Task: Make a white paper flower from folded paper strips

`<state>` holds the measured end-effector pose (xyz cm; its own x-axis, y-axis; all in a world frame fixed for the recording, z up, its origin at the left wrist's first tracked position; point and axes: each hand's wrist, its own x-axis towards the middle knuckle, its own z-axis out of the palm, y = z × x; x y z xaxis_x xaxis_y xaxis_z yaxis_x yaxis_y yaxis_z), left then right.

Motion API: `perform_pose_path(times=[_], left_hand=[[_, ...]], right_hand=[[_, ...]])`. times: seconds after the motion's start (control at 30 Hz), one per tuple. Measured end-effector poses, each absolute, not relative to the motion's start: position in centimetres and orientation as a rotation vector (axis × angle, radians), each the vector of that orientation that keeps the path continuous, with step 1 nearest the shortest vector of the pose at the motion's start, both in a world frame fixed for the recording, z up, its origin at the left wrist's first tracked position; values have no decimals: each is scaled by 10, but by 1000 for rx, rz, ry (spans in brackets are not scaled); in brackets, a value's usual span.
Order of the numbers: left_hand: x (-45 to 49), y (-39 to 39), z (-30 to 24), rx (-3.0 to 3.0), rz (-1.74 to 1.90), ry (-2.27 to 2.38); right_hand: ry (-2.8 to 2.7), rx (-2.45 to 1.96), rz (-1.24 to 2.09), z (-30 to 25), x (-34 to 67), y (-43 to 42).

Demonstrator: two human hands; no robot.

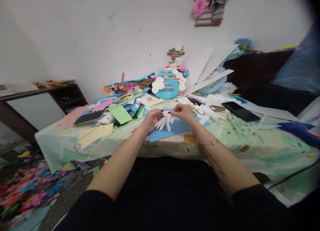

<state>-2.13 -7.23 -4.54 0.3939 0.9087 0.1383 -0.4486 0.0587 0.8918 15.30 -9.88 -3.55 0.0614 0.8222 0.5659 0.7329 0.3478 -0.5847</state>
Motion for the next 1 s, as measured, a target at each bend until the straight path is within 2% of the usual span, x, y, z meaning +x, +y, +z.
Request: perform_pose_path(times=[0.33,0.57,1.0], left_hand=[[-16,-64,-54,1278,1230,653],[-17,-58,-59,1379,1238,651],[-18,-69,-50,1439,1214,654]], right_hand=[[-1783,-1405,-63,-35,154,-101],[-1829,-1618,-138,-33,155,-102],[-1704,-1671,60,-31,157,-99]])
